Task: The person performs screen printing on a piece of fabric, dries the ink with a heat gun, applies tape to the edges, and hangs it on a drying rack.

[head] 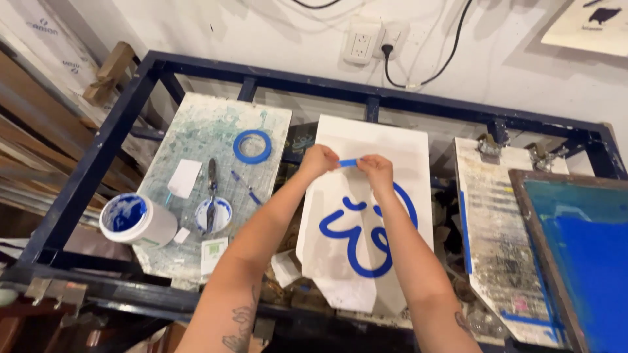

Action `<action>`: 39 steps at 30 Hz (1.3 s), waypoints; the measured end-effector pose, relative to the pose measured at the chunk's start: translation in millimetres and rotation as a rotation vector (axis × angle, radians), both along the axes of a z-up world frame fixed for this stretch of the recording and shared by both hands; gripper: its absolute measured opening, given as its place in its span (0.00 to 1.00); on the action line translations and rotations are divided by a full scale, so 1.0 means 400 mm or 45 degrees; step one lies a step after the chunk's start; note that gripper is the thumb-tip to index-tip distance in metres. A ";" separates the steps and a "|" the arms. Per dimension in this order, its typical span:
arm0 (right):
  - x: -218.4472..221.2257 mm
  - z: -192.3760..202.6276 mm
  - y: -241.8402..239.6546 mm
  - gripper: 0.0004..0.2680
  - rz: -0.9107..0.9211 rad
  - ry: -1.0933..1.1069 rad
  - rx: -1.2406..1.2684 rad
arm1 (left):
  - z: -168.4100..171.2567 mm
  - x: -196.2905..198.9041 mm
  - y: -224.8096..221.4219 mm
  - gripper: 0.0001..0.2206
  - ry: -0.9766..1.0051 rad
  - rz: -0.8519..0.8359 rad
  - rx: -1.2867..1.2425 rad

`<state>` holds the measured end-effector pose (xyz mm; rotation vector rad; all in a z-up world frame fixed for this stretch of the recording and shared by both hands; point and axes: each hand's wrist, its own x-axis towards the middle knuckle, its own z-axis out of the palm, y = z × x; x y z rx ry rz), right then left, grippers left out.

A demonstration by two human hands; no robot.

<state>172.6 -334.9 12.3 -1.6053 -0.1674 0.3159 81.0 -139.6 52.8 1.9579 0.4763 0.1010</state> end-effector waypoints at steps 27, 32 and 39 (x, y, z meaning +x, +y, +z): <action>0.077 -0.112 0.120 0.14 -0.218 -0.561 -0.953 | -0.130 0.166 0.114 0.37 0.317 0.110 0.490; -0.011 -0.085 0.103 0.18 0.622 -1.107 -0.984 | -0.192 0.046 0.062 0.24 -0.187 -0.543 1.134; -0.034 0.026 0.025 0.28 0.614 -0.711 -1.424 | -0.110 -0.015 0.033 0.44 0.166 -0.486 1.285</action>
